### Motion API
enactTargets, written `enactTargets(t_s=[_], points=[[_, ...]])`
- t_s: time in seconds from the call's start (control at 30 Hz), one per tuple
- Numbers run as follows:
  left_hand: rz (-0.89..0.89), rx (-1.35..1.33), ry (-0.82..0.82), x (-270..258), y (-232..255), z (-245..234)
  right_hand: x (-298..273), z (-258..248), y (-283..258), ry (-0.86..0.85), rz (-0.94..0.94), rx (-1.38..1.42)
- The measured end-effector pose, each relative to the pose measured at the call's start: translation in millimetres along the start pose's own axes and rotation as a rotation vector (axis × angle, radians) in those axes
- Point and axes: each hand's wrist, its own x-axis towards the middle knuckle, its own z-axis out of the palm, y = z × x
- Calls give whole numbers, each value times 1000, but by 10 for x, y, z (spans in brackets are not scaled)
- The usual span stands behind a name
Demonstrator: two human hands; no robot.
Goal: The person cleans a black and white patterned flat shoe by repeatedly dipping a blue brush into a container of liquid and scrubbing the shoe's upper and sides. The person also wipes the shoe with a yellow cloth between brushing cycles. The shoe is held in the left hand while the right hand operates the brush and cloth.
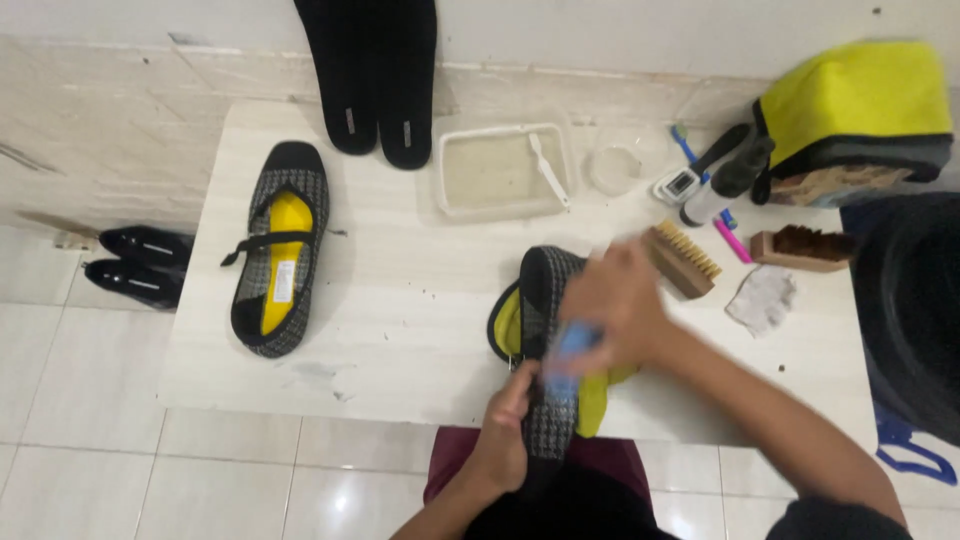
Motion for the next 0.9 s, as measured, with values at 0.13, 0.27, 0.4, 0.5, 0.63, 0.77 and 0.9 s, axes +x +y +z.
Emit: enactTargets(t_s=[0.13,0.27,0.4,0.5,0.63,0.77,0.9], points=[[-1,103,21,5,10,47,0,-74,-276,-99,-180,203],[-41,89,56,38,-71,51,-126,-128,-105,-66,3,-17],[-85,39,83,64,-58,110,-154,-155,-413,-103,-157,197],[16,88,86,25,-196,89,-269,-97,-219,44,33,5],[-138,135,243,61,-323,44,-298,-151,-560,46,-76,131],[-116,117,277,52,-296,71,-483,-80,-203,95,196,-22],[-144,100,269,57,-308,79,-493,-59,-685,124,0,186]])
